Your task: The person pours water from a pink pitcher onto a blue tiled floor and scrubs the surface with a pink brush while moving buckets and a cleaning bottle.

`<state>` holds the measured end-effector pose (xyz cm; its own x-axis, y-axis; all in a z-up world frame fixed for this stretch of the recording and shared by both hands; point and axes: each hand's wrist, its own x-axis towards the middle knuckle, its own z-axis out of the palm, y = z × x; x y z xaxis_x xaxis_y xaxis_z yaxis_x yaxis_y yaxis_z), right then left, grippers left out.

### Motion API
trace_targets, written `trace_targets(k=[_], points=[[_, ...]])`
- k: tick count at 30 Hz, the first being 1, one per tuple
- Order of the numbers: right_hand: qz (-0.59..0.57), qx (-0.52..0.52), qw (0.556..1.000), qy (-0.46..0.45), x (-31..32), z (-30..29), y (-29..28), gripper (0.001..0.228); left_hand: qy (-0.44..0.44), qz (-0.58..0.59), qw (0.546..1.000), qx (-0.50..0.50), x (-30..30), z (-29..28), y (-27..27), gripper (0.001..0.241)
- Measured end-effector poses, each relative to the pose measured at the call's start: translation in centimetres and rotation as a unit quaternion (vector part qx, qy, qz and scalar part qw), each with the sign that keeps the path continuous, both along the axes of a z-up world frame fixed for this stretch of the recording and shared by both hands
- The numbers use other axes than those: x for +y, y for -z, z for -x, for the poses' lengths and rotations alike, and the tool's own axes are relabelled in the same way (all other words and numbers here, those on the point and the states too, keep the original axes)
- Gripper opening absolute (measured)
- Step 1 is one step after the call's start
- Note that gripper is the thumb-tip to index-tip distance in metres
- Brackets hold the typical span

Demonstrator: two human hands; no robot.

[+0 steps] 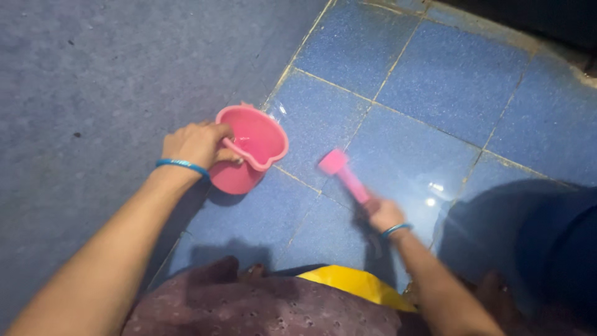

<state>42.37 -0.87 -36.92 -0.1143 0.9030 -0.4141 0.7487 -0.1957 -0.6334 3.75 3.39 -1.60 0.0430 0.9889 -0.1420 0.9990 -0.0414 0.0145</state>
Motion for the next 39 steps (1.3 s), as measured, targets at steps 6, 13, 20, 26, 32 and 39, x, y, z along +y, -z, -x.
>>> trace_targets(k=[6, 13, 20, 26, 32, 39], points=[[-0.025, -0.125, 0.984, -0.121, -1.0, 1.6, 1.2, 0.046, -0.009, -0.005, 1.0, -0.006, 1.4, -1.6, -0.2, 0.049], [-0.179, -0.038, 0.884, 0.43, 6.0, -15.0, 1.9, 0.053, 0.019, -0.03, 0.999, -0.031, 0.6, -3.6, -1.7, 0.049], [-0.053, -0.051, 0.992, 0.104, 2.5, 7.8, 2.4, 0.047, 0.03, -0.005, 1.0, 0.001, -0.1, -3.7, -0.9, 0.052], [0.006, -0.073, 0.95, 0.304, 5.3, 2.2, 2.7, 0.043, 0.012, 0.003, 1.0, 0.014, 0.3, -3.3, -1.3, 0.055], [-0.152, -0.082, 0.854, 0.491, 8.7, -7.5, 6.5, 0.036, -0.014, 0.006, 1.0, 0.012, -0.7, -1.2, -1.1, 0.051], [-0.201, 0.09, 0.971, 0.09, 9.3, 10.7, 9.4, 0.049, -0.014, 0.018, 1.0, 0.011, 0.0, -1.2, -0.5, 0.052]])
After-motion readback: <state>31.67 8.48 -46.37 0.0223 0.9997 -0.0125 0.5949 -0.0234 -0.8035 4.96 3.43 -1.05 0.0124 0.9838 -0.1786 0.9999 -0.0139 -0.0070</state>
